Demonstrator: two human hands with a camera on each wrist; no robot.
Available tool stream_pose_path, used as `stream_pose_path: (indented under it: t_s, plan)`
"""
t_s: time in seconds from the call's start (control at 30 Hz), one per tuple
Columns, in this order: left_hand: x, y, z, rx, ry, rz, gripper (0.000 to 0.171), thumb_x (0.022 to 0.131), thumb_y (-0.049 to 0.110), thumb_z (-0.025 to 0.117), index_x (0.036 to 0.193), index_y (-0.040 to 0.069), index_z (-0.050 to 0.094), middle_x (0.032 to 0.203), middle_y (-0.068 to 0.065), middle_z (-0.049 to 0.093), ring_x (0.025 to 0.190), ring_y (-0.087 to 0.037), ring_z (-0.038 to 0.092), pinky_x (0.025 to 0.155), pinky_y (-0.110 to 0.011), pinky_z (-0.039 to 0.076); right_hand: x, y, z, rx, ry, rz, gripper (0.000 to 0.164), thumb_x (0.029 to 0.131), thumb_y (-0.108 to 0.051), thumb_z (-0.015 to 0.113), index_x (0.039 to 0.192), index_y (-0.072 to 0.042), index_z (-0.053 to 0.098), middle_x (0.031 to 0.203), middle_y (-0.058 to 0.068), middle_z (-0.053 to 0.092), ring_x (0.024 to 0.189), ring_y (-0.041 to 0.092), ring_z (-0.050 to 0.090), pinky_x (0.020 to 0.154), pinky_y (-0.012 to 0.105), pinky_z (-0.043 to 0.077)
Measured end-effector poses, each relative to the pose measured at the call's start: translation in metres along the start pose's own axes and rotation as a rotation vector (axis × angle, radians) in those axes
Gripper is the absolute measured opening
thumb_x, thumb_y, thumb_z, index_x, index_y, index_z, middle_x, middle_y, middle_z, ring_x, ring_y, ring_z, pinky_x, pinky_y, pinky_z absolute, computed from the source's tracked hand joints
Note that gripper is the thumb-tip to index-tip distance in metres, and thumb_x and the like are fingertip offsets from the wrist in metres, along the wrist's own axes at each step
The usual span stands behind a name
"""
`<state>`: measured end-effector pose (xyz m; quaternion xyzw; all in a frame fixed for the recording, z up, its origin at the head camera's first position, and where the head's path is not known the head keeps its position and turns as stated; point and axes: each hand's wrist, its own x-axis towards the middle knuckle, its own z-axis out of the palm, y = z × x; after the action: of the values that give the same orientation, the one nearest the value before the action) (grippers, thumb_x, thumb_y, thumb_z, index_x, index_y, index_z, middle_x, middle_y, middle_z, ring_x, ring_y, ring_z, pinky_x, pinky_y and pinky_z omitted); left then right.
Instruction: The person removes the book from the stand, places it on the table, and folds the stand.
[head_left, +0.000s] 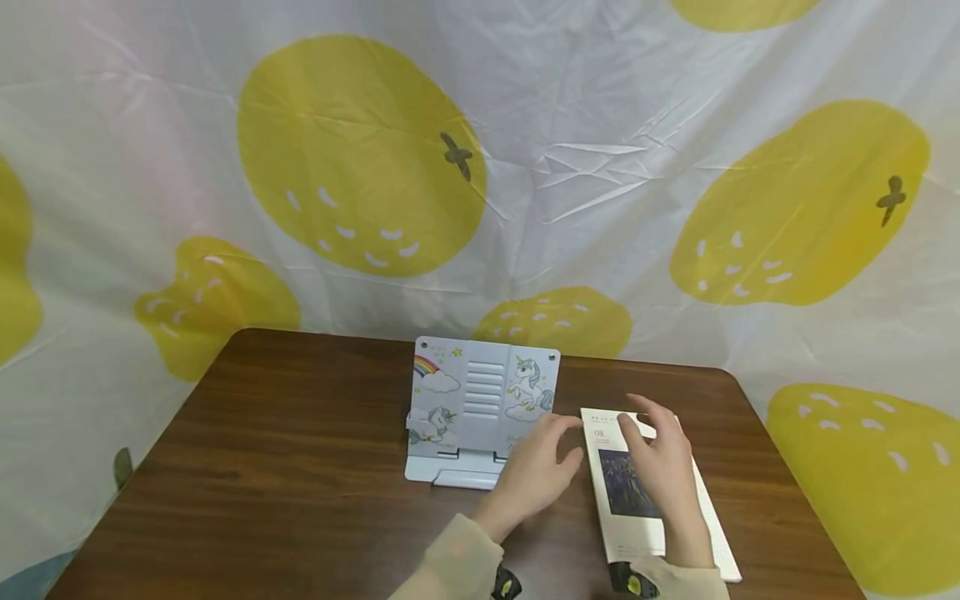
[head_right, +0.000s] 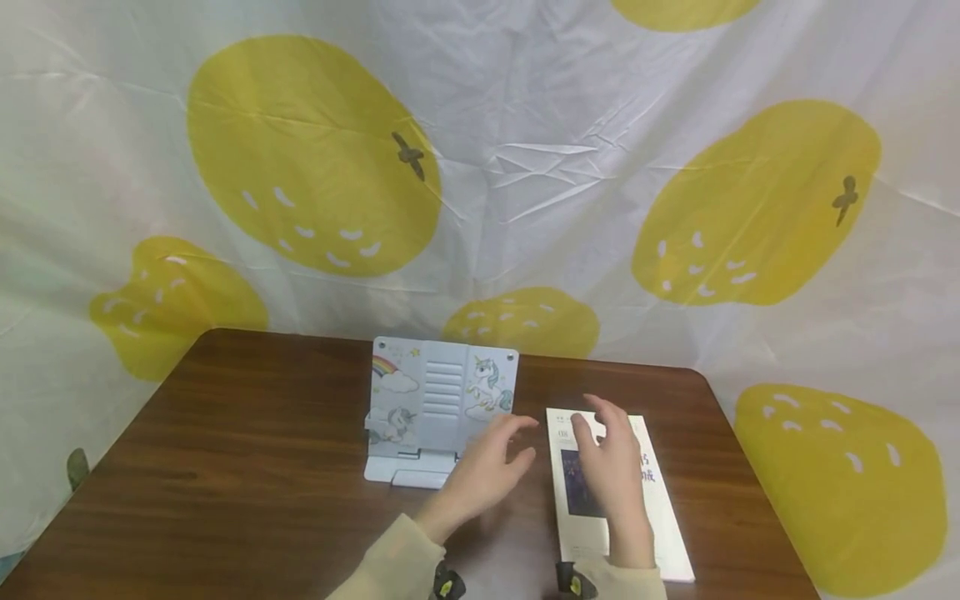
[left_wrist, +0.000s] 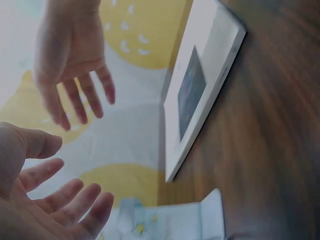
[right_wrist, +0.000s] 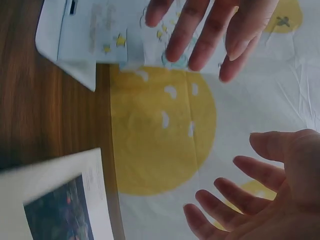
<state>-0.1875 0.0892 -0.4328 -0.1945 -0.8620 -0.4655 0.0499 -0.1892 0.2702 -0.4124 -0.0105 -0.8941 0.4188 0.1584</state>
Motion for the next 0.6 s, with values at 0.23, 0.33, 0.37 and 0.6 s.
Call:
stream_pose_path:
  t_s: [0.23, 0.33, 0.37, 0.6]
  plan:
    - [0.002, -0.012, -0.024, -0.046, 0.065, -0.022, 0.037, 0.094, 0.017, 0.061, 0.131, 0.014, 0.06, 0.129, -0.004, 0.055, 0.11, -0.022, 0.058, 0.086, -0.037, 0.05, 0.008, -0.01, 0.018, 0.013, -0.003, -0.029, 0.039, 0.1, -0.02, 0.056, 0.134, -0.003, 0.055, 0.134, 0.02, 0.05, 0.12, 0.038, 0.052, 0.091, 0.053, 0.049]
    - [0.003, -0.02, -0.034, -0.047, 0.106, -0.025, 0.037, 0.093, 0.016, 0.062, 0.129, 0.012, 0.061, 0.128, -0.005, 0.056, 0.109, -0.023, 0.058, 0.085, -0.038, 0.05, 0.012, -0.014, 0.026, 0.017, -0.024, -0.046, 0.039, 0.099, -0.018, 0.057, 0.134, -0.003, 0.055, 0.133, 0.02, 0.052, 0.118, 0.036, 0.054, 0.09, 0.052, 0.05]
    - [0.002, -0.022, -0.037, -0.046, 0.119, -0.025, 0.037, 0.092, 0.015, 0.062, 0.129, 0.011, 0.061, 0.127, -0.006, 0.056, 0.109, -0.024, 0.058, 0.085, -0.039, 0.05, 0.014, -0.016, 0.028, 0.024, -0.027, -0.052, 0.038, 0.099, -0.017, 0.057, 0.134, -0.003, 0.055, 0.132, 0.02, 0.052, 0.117, 0.036, 0.054, 0.09, 0.051, 0.05]
    - [-0.003, -0.037, -0.063, -0.014, 0.223, -0.018, 0.039, 0.091, 0.013, 0.065, 0.129, 0.007, 0.06, 0.127, -0.01, 0.056, 0.115, -0.027, 0.057, 0.095, -0.044, 0.047, 0.018, -0.026, 0.046, 0.057, -0.033, -0.041, 0.04, 0.098, -0.016, 0.058, 0.135, -0.003, 0.054, 0.13, 0.02, 0.054, 0.112, 0.034, 0.058, 0.085, 0.049, 0.052]
